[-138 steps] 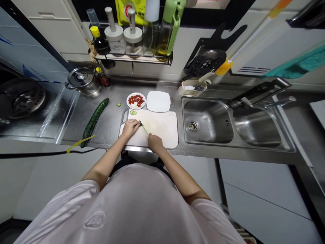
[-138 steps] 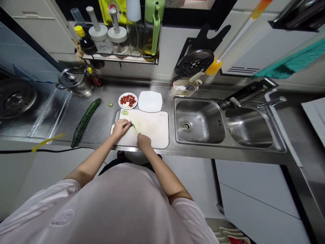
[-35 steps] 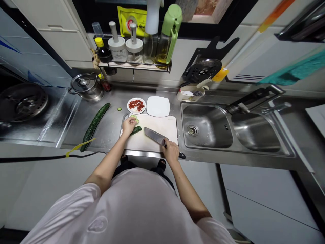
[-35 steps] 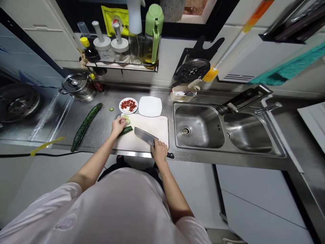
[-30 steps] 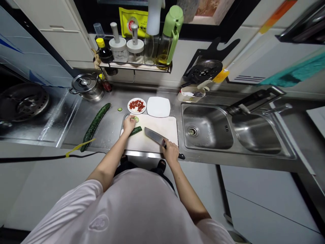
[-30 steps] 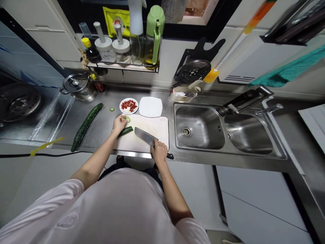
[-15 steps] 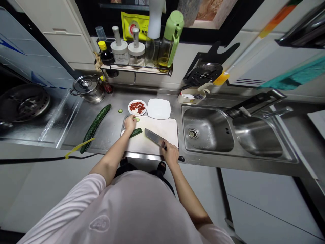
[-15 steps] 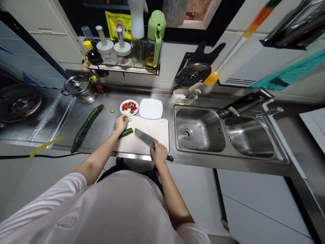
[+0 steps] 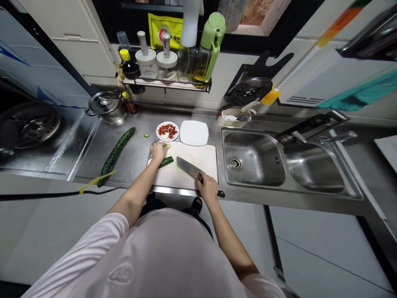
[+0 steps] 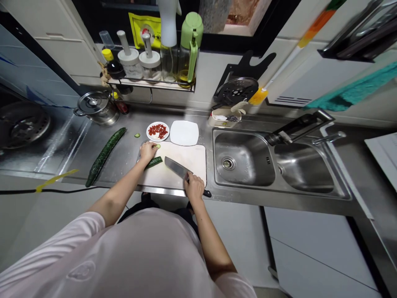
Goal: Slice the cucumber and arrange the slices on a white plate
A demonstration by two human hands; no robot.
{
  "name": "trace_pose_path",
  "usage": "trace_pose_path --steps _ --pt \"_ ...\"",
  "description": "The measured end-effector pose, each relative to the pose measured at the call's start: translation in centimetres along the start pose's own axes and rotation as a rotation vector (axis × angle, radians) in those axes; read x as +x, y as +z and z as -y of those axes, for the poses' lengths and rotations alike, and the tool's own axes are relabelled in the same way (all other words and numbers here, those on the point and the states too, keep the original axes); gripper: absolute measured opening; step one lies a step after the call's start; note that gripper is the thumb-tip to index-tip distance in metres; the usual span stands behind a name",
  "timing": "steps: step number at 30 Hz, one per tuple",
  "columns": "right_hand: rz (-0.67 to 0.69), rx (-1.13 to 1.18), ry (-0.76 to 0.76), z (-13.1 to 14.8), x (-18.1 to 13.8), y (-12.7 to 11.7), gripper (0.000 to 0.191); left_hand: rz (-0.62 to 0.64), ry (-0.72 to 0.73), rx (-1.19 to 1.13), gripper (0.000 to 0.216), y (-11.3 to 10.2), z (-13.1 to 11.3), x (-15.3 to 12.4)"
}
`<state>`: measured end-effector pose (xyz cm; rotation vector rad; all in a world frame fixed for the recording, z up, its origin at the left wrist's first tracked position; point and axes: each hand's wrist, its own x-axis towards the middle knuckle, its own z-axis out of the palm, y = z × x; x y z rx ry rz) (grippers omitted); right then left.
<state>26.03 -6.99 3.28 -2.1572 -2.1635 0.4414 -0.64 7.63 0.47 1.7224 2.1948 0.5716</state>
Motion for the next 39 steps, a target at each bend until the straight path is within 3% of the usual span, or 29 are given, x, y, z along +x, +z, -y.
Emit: trace_pose_path --steps 9,20,31,39 --pt "-0.011 0.038 0.015 0.0 0.0 -0.1 0.039 -0.023 0.000 -0.062 0.020 -1.3 0.7 -2.3" --pt "0.065 0.192 0.091 1.5 0.7 -1.0 0.033 -0.042 0.246 -0.133 0.020 -2.6 1.4 -6.3" --pt "0.260 0.086 -0.114 4.7 1.9 -2.1 0.031 0.000 0.375 -0.126 0.024 -2.3 1.6 -7.3" --pt "0.318 0.032 -0.139 5.9 1.9 -2.6 0.031 0.002 0.414 -0.134 0.024 -1.9 1.9 -7.3"
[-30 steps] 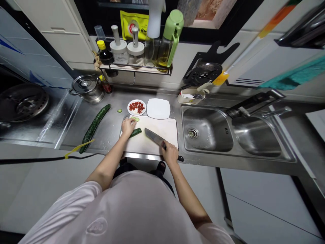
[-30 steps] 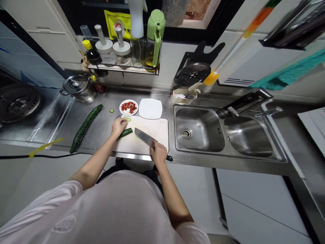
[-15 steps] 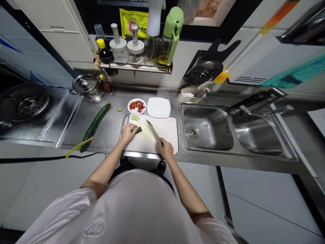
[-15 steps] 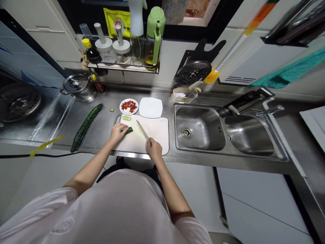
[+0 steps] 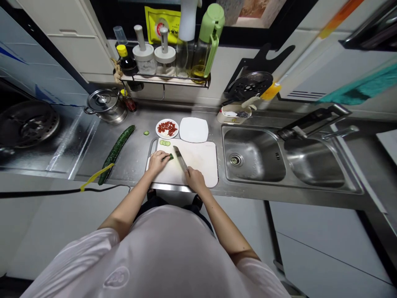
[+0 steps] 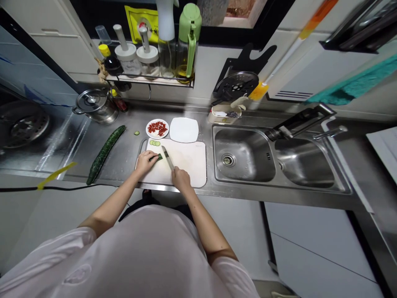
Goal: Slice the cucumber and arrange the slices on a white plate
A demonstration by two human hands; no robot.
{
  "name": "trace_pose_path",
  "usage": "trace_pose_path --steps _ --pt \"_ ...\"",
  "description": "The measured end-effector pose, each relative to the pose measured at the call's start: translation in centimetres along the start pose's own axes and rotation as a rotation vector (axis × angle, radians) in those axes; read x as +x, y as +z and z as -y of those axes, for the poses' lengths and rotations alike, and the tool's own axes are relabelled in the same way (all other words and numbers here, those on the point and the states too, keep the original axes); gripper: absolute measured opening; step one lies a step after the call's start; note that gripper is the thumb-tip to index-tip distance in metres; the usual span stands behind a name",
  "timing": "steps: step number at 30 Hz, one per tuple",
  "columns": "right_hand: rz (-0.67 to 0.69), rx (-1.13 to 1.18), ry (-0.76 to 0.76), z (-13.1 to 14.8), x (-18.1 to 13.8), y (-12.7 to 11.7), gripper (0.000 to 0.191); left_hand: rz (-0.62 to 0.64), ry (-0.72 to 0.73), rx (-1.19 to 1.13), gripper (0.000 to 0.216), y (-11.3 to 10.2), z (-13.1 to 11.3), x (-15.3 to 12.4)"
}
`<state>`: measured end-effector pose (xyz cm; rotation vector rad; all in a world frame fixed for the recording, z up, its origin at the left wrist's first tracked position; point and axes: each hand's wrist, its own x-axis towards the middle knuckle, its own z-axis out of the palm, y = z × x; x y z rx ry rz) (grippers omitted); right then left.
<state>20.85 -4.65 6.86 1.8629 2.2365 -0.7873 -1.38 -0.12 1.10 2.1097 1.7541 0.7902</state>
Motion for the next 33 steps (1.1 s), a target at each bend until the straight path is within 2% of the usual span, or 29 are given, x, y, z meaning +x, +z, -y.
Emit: trace_pose_path --steps 5,15,33 --pt "0.030 -0.006 0.000 0.6 0.0 -0.4 0.026 -0.002 0.021 -0.009 0.027 0.0 0.1 0.0" --pt "0.027 -0.002 -0.019 1.2 -0.1 -0.3 0.024 0.079 0.028 0.067 0.028 0.2 -0.2 0.1" --pt "0.038 -0.005 -0.025 1.5 0.0 -0.2 0.025 0.065 0.035 0.059 0.027 0.5 -0.1 0.0"
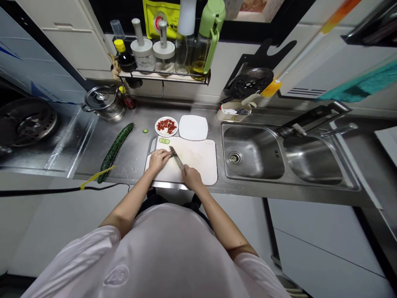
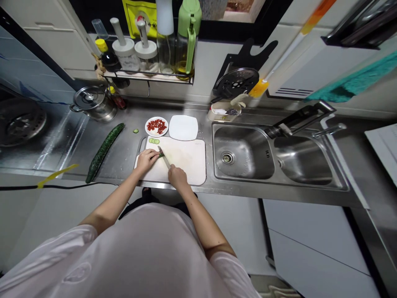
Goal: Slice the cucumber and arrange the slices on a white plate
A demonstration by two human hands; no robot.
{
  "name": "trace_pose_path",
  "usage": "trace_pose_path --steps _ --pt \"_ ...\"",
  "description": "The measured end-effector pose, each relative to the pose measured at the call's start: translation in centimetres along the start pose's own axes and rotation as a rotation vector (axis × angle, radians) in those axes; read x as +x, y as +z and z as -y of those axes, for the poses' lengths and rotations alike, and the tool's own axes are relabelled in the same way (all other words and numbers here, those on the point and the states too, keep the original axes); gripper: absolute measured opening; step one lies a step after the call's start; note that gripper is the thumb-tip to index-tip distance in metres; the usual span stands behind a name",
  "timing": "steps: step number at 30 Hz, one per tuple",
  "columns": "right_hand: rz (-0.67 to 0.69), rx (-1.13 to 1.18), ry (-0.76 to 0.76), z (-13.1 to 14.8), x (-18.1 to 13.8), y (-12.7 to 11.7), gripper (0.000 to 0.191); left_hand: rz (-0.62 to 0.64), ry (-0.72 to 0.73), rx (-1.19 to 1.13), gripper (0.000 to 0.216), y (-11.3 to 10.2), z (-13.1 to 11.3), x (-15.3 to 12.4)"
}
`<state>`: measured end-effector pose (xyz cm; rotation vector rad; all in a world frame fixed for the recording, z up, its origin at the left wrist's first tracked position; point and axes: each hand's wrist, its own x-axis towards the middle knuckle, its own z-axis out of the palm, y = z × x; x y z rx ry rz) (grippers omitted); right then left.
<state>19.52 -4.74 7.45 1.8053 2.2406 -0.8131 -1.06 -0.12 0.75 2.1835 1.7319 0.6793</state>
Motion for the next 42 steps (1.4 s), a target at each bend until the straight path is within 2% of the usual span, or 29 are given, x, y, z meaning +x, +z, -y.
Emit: trace_pose_path --steps 16,25,34,42 --pt "0.033 -0.037 0.020 0.4 -0.5 0.0 0.026 0.011 0.006 -0.022 0.028 0.0 -0.2 -0.2" --pt "0.078 -0.033 0.007 -0.4 -1.5 -0.4 0.024 0.017 -0.002 -0.045 0.025 0.1 -0.1 0.0" --pt "0.092 -0.017 -0.019 -0.3 -0.7 -0.9 0.024 -0.015 0.028 -0.066 0.024 0.2 0.2 0.2" --pt "0.105 -0.005 -0.011 0.1 0.3 -1.2 0.027 0.019 0.002 -0.064 0.024 0.0 0.0 0.2"
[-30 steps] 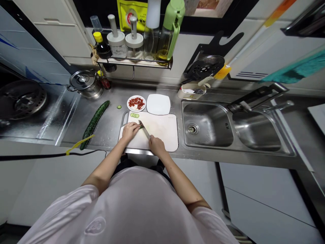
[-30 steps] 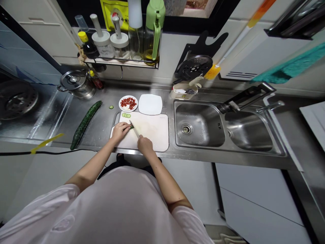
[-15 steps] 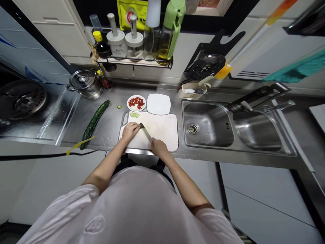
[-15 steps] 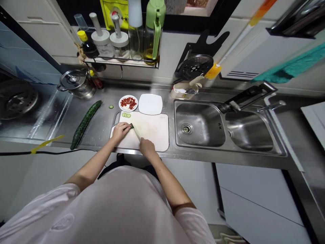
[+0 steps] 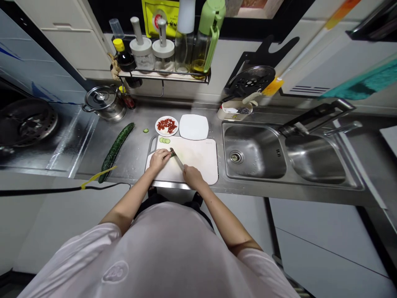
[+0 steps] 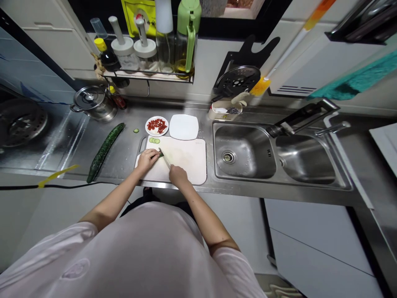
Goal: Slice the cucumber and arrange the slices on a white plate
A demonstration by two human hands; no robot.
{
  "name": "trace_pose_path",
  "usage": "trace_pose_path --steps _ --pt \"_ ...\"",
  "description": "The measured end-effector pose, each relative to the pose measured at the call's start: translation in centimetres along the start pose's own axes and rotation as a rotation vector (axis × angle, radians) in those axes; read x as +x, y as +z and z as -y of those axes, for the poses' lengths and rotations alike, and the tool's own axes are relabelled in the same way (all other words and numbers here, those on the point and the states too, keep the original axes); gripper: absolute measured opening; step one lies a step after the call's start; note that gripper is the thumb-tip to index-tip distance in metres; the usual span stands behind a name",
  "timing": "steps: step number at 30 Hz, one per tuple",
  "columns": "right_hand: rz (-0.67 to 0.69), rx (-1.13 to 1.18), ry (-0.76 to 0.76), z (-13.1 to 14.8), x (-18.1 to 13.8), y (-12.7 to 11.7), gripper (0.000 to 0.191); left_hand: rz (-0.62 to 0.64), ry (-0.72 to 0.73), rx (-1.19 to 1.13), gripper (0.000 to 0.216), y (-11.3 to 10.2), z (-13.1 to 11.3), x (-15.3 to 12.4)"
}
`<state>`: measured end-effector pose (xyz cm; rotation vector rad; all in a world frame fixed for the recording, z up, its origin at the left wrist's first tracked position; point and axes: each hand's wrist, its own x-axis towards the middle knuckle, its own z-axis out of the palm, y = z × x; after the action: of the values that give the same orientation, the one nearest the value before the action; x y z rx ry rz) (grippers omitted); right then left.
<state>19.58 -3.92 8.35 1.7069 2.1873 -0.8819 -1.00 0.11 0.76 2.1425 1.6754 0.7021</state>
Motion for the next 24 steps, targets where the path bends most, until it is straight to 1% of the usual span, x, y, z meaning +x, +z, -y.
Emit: trace_pose_path --steps 6,10,13,19,24 --pt "-0.011 -0.017 -0.012 0.5 1.0 -0.3 0.027 -0.022 0.041 -0.016 0.024 0.0 0.1 0.0" --pt "-0.021 -0.018 -0.022 0.7 1.6 -0.3 0.026 -0.024 0.044 -0.011 0.024 0.0 0.1 0.0" --pt "-0.016 -0.024 -0.013 0.6 1.3 -0.2 0.026 -0.026 0.047 -0.006 0.024 0.0 0.1 0.0" --pt "0.000 -0.041 -0.020 -0.1 -0.3 0.2 0.025 -0.037 0.050 -0.007 0.025 0.0 -0.1 -0.1" --pt "0.011 -0.048 -0.014 -0.1 -0.3 0.1 0.026 -0.035 0.042 -0.002 0.025 0.0 -0.1 -0.1"
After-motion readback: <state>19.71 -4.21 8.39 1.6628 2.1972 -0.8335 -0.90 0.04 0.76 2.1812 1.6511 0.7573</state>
